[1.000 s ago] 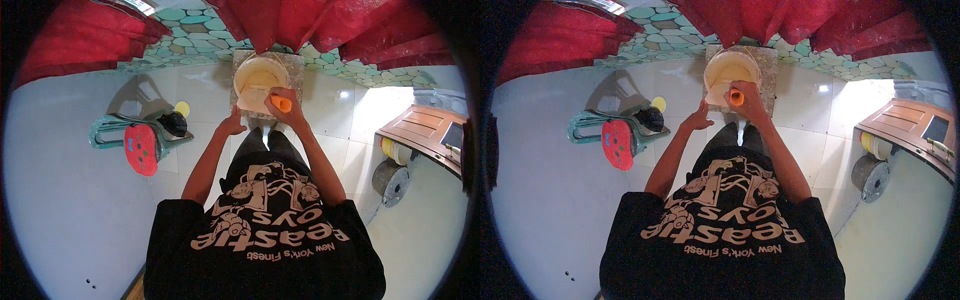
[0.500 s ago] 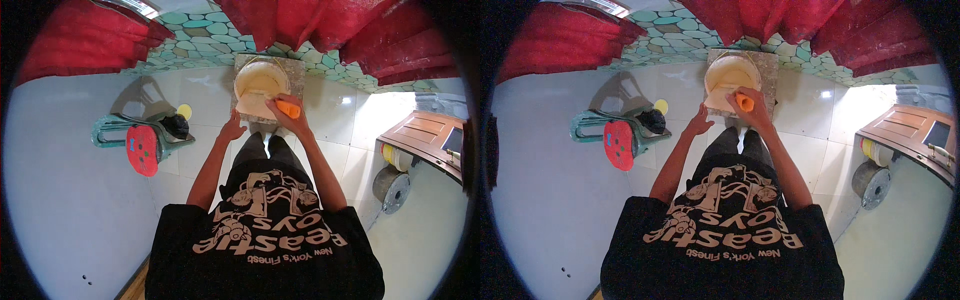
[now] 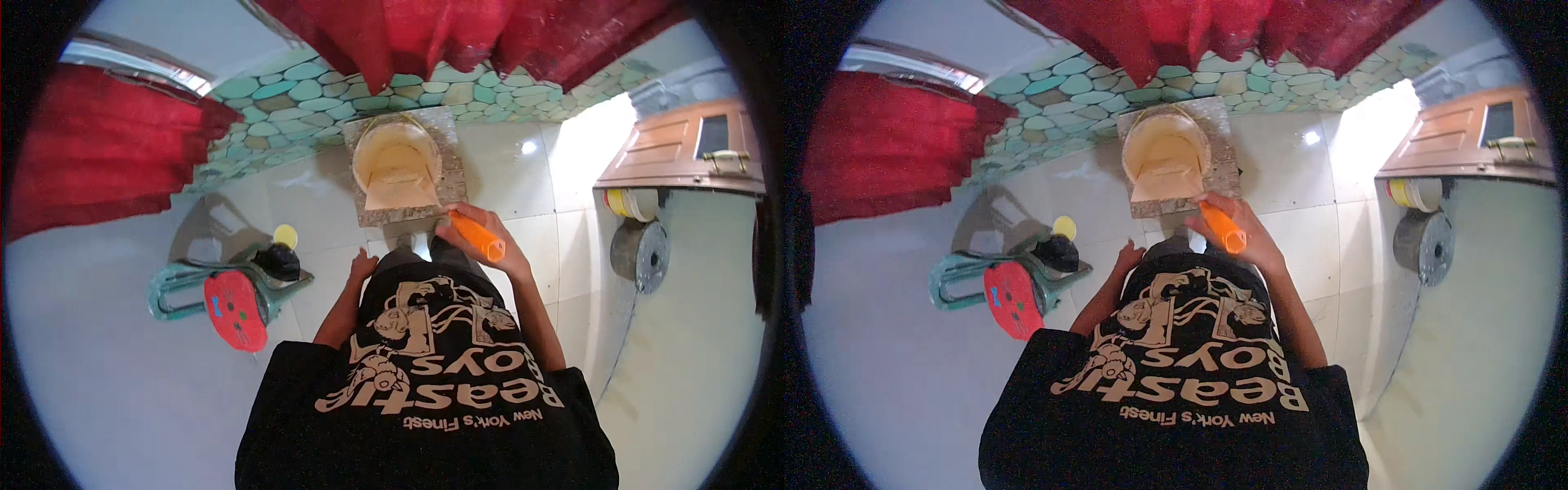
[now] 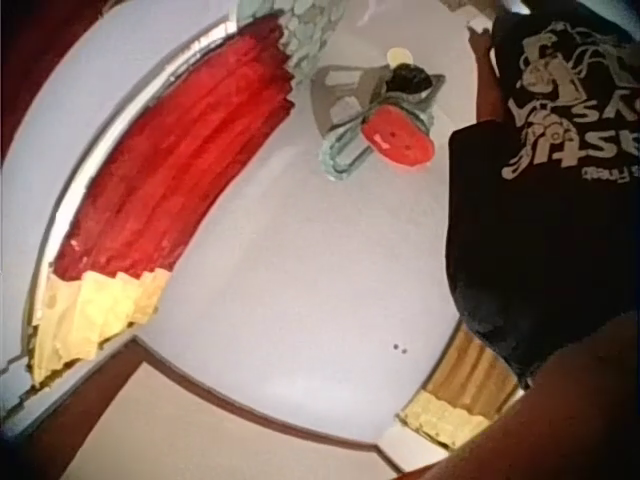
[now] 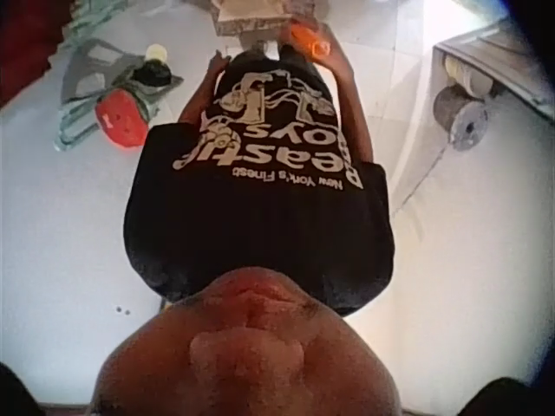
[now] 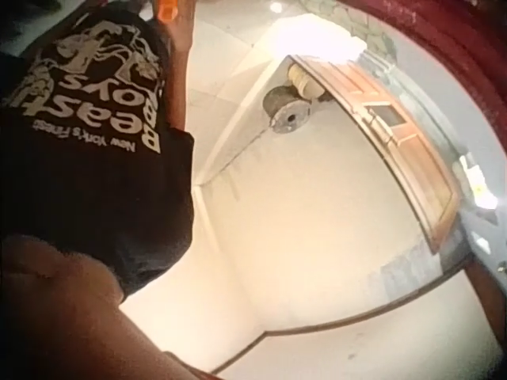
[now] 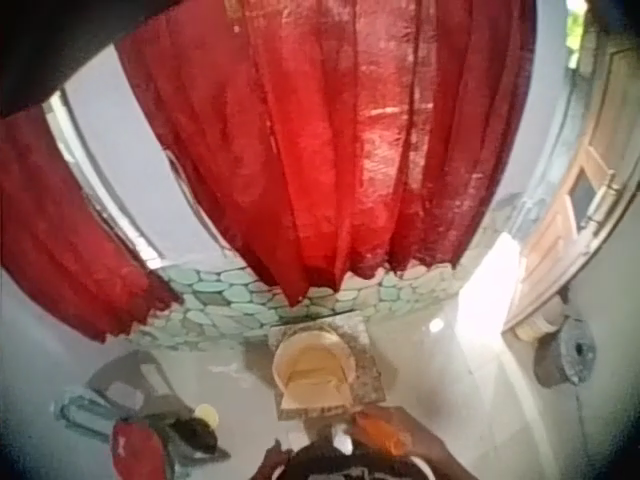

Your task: Painting a wall using a paint roller.

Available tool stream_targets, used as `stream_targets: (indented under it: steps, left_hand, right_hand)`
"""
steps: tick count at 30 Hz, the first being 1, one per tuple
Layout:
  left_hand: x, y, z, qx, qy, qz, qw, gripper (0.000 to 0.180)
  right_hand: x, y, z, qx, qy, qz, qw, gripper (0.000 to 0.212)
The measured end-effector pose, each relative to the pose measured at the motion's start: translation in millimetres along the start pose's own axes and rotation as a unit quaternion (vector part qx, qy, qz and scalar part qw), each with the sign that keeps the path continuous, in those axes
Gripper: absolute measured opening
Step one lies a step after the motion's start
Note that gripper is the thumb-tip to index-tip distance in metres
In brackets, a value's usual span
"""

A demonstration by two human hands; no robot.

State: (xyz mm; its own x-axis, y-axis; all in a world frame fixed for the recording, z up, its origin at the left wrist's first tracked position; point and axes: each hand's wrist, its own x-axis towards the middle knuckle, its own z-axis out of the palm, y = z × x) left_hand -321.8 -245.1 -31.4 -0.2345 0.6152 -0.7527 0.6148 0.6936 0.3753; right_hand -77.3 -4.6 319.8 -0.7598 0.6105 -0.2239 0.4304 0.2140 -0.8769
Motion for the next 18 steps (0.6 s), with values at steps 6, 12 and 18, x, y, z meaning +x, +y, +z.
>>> stream_targets:
  steps: [6,12,18]
  left_hand:
    - [15,-53,7,0.0,-0.148,-0.06,0.987,0.054]
    - [30,-92,27,0.058,-0.094,0.094,0.989,0.057]
    - [27,-95,23,0.105,-0.106,0.097,0.984,0.033]
  right_hand:
    - [-52,14,28,0.358,-0.111,0.067,0.925,0.049]
    - [-71,-15,51,0.58,-0.049,0.077,0.81,0.053]
    - [-64,-21,71,0.437,0.072,0.097,0.891,0.051]
